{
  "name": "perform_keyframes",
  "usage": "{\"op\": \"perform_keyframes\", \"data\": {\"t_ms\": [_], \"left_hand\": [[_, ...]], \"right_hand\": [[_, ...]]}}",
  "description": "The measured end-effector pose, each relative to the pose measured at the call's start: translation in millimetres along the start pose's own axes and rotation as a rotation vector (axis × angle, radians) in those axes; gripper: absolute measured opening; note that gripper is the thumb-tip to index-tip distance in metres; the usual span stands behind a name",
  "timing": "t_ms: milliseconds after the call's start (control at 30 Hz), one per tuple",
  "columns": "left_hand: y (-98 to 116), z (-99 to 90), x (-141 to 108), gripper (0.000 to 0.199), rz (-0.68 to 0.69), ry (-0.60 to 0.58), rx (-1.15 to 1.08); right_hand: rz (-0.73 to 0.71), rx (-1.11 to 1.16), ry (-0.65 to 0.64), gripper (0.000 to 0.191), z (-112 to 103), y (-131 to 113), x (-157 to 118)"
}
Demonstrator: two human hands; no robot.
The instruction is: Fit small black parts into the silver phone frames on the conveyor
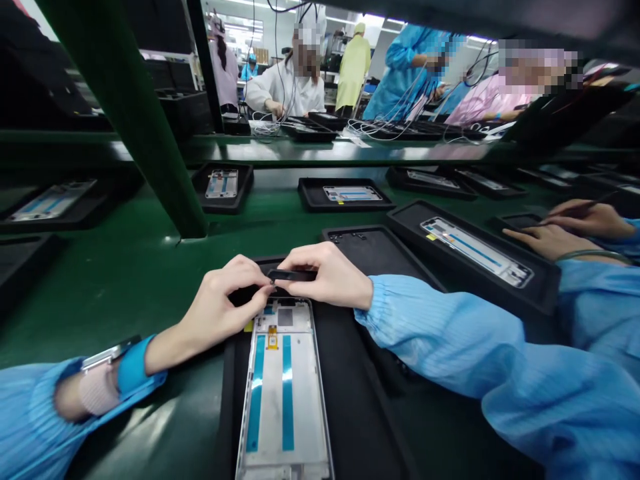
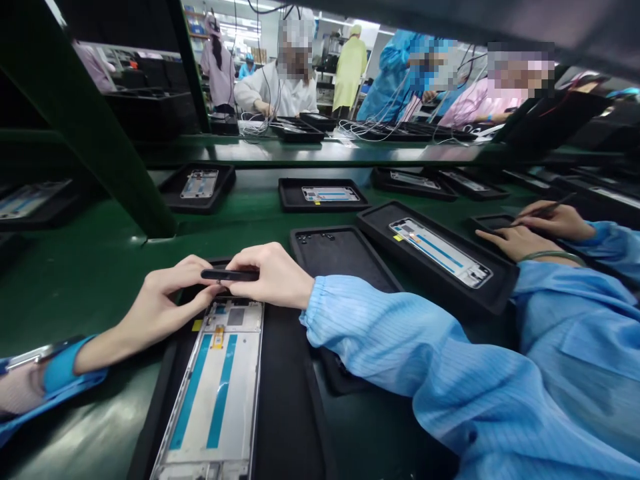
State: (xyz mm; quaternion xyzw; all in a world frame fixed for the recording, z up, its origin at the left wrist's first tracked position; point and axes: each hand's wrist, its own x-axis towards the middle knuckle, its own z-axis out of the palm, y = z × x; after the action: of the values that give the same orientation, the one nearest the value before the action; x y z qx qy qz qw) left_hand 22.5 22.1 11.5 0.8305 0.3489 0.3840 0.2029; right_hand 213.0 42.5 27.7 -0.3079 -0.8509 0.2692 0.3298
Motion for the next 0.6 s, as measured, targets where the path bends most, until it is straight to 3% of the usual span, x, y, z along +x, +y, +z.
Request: {"op": "perform_keyframes", "data": {"t_ms": [333, 600], "left_hand": [[-6, -2.1, -2, 0.013, 0.003, -0.087, 0.075], [-5, -6.2, -17, 0.018, -0.07, -0.174, 0.235]], "right_hand": [[0.068, -0.014, -0.02, 0.007, 0, 0, -2], [0.407, 0.16, -0.055, 0.004, 18, -2, -18]]}}
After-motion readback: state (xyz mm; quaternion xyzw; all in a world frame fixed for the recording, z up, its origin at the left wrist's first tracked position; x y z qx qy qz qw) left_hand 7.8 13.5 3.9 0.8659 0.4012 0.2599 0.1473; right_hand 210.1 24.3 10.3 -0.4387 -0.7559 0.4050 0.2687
